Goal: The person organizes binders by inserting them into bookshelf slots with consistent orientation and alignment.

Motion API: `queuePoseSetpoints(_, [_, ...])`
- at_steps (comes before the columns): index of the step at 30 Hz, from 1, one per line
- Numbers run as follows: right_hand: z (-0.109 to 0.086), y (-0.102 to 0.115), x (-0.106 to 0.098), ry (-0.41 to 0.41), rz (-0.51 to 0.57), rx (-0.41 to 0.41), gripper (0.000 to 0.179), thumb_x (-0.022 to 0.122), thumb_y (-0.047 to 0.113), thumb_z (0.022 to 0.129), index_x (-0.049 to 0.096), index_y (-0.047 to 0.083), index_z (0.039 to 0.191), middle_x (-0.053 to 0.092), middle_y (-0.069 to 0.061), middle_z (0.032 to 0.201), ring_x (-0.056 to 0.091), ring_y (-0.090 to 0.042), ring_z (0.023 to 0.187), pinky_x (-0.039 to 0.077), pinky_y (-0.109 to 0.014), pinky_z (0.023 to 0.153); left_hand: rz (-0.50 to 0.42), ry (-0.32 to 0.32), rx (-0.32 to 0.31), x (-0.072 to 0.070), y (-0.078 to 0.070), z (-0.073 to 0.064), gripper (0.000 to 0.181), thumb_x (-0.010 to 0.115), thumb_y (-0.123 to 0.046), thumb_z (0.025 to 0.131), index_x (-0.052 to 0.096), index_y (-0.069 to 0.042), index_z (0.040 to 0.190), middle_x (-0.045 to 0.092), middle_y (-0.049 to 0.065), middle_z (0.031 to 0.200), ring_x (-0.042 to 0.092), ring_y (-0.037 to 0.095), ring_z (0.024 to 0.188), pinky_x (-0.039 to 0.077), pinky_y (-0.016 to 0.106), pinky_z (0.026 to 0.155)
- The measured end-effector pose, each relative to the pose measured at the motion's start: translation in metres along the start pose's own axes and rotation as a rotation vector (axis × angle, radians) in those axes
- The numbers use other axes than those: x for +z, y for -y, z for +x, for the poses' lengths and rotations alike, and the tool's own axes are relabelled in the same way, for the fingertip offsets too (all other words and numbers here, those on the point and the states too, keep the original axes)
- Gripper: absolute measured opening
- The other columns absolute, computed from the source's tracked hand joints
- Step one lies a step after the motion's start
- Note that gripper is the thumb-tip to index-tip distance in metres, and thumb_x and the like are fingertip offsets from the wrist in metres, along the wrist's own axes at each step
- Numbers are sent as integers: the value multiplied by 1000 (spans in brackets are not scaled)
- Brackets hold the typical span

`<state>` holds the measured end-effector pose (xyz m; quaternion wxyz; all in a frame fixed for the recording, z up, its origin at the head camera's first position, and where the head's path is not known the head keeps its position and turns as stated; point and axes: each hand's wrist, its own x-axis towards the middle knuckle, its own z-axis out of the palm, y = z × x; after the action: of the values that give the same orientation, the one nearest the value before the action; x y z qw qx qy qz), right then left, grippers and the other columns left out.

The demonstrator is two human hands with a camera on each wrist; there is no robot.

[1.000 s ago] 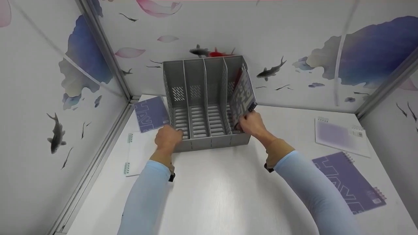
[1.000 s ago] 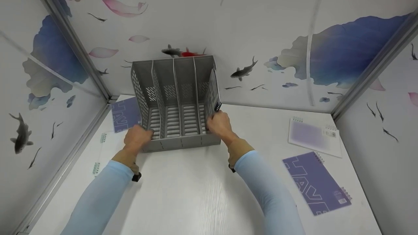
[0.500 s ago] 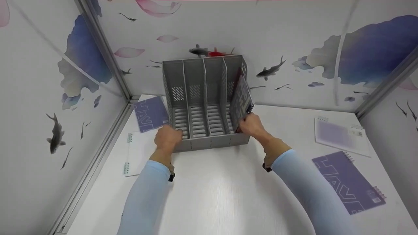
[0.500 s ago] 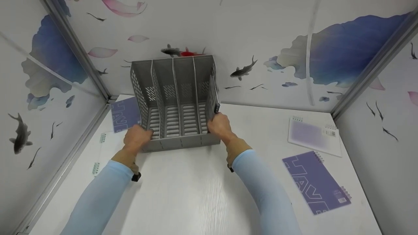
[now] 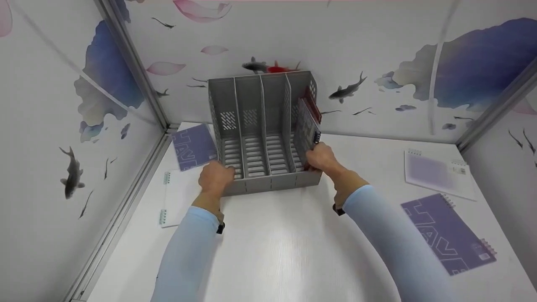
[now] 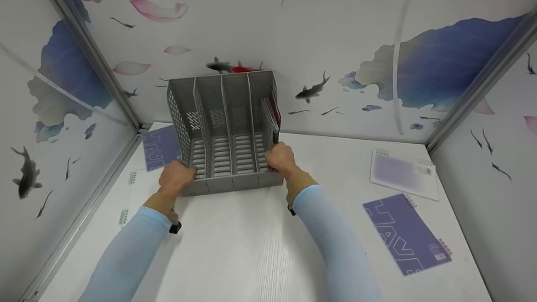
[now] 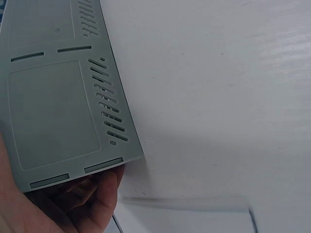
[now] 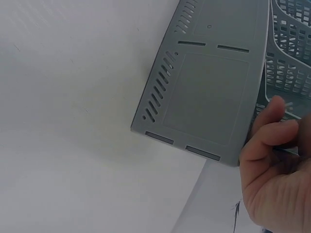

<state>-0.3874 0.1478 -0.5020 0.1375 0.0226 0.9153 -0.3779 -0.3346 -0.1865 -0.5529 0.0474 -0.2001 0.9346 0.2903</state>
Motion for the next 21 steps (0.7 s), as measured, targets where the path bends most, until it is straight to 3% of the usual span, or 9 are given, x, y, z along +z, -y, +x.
queuePoseSetpoints(5, [1, 0, 2, -41, -57, -23, 27, 47, 20, 99, 67, 3, 93, 66, 0, 63, 62, -8, 48, 51, -23, 49, -8, -1, 10, 0, 0, 1, 39, 61, -38, 103, 80, -4, 107, 82, 16, 106, 73, 28, 88, 59, 47, 73])
queuePoseSetpoints(12, [-2, -1, 1, -112, -307, -39, 28, 47, 30, 103, 64, 8, 101, 64, -8, 98, 59, -25, 86, 50, -40, 72, -10, 1, 1, 2, 0, 3, 39, 62, -39, 102, 80, -5, 110, 83, 15, 108, 74, 28, 91, 57, 46, 74])
queuePoseSetpoints(15, [0, -2, 0, -107, -310, -21, 28, 46, 28, 105, 65, 7, 106, 64, -8, 102, 60, -26, 90, 51, -43, 77, -11, 1, -5, 3, 0, 3, 38, 62, -39, 102, 80, -6, 110, 82, 14, 109, 75, 29, 93, 58, 47, 76])
queuePoseSetpoints(21, [5, 1, -1, -116, -268, 2, 27, 44, 28, 107, 63, 9, 104, 61, -5, 98, 58, -23, 86, 47, -38, 71, -8, -1, -3, 2, 1, 3, 39, 61, -39, 103, 80, -6, 110, 83, 15, 109, 77, 31, 95, 59, 48, 78])
